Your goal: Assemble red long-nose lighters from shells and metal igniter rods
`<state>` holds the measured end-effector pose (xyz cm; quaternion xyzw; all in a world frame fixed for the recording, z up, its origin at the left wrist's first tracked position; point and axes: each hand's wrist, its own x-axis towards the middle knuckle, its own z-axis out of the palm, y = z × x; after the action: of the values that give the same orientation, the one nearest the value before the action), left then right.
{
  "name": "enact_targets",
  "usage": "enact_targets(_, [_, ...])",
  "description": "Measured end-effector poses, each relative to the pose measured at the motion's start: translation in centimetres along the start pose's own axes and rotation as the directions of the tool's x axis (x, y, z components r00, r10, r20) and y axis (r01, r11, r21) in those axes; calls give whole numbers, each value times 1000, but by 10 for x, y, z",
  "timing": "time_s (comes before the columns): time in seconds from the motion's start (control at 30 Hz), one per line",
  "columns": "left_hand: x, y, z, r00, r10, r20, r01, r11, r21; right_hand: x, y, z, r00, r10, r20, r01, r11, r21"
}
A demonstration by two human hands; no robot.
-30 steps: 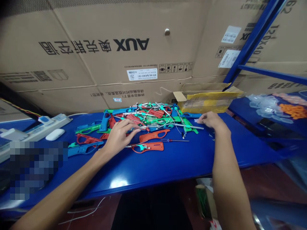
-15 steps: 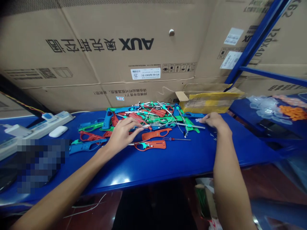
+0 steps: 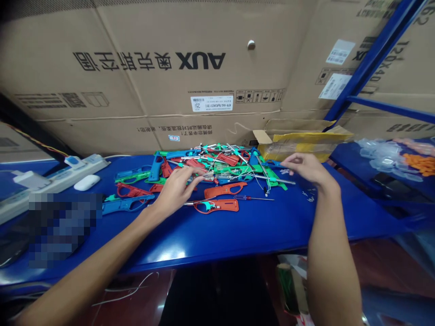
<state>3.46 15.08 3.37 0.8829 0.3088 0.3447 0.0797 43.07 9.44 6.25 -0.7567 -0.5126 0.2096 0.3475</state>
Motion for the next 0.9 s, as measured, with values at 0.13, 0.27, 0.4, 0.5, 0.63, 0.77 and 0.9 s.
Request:
enact_targets(0.13, [-1,1,6,1000,-16,10,16,999,-29,-6,-48,34,949,-279,145,259,955,145])
enact_targets(0.27, [-3,1,10,1000,-5,28,6,999,-34,-2,-97,88,818,-544,188,529,839,130])
enact_targets(0.4, [-2,-3,9,997,49,54,-48,999,-20,-7,-115,129,771,-631,91,609,771,189])
enact_targets(0.5, [-2,-7,8,1000,3,23,-2,998,-62,-21,-110,143,795,-598,105,528,766,368])
enact_targets(0.63, [-2,-6,8,995,-93,36,97,981,-165,-38,-104,149,808,-511,293,317,796,515])
enact_targets(0.77, [-2,1,6,993,-94,67,105,977,-188,-44,-109,150,820,-491,294,212,738,641])
enact_targets(0.9, [-1,7,2,992,-87,86,101,980,-172,-46,-113,149,841,-484,242,202,696,689])
